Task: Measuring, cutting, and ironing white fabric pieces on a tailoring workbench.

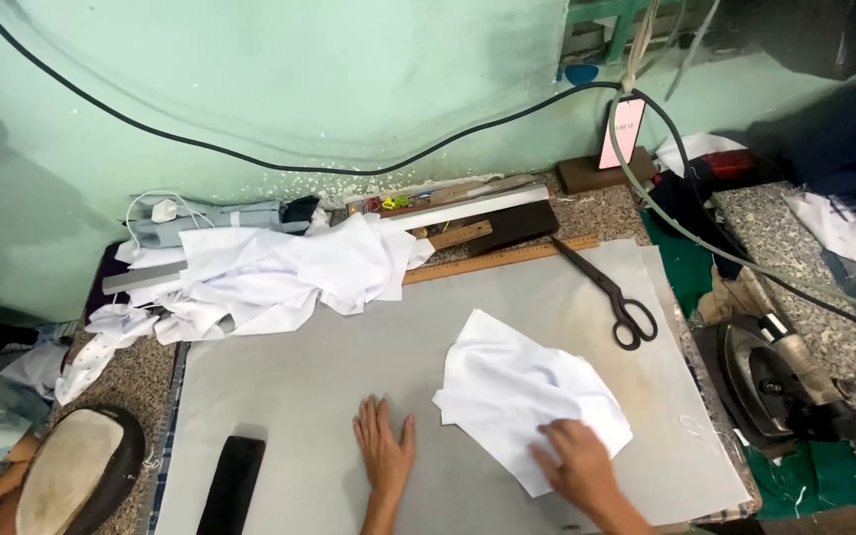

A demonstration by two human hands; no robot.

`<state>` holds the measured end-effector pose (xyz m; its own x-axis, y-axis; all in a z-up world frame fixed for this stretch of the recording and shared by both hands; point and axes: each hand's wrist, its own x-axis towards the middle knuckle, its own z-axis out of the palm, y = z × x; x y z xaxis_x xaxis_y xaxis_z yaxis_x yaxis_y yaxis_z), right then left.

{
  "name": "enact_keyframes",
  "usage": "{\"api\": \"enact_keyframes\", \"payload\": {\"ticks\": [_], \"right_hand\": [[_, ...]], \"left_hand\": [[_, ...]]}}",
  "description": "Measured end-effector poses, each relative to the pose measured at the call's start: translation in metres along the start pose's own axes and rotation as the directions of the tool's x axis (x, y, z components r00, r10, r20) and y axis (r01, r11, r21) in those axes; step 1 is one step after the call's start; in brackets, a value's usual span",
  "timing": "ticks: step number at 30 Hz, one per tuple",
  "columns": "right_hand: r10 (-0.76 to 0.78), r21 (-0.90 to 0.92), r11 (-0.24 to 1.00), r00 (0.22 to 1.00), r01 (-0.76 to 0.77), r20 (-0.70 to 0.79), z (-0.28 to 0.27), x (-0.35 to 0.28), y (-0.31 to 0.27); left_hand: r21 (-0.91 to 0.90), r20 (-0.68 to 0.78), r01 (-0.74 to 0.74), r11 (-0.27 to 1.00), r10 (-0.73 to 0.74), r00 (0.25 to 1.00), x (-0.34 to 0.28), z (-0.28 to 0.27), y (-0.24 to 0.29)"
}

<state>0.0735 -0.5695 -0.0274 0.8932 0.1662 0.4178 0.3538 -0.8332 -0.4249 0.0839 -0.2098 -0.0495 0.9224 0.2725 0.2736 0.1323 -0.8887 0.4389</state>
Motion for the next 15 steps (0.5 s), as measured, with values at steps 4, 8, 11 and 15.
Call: {"api": "enact_keyframes", "payload": {"ticks": [4, 8, 11, 15], "right_hand": [[0.040, -0.199, 0.978, 0.895, 0.056, 0.444, 0.049, -0.011, -0.032], [0.041, -0.015, 0.999, 0.944, -0.038, 0.328, 0.055, -0.009, 0.029], [0.455, 0.159, 0.804, 0.765, -0.573, 0.456, 0.018, 0.022, 0.053], [0.685, 0.483, 0.590, 0.718, -0.647, 0.125, -0.053, 0.067, 0.058]], "left_hand": [[0.061, -0.105, 0.023, 0.998, -0.017, 0.994, -0.008, -0.006, -0.014], [0.424, -0.303, 0.113, 0.898, 0.023, 0.953, -0.016, -0.070, -0.104], [0.593, -0.359, 0.445, 0.671, -0.275, 0.892, -0.031, -0.108, -0.187], [0.837, -0.344, 0.451, 0.311, -0.342, 0.875, -0.053, -0.127, -0.241]]}}
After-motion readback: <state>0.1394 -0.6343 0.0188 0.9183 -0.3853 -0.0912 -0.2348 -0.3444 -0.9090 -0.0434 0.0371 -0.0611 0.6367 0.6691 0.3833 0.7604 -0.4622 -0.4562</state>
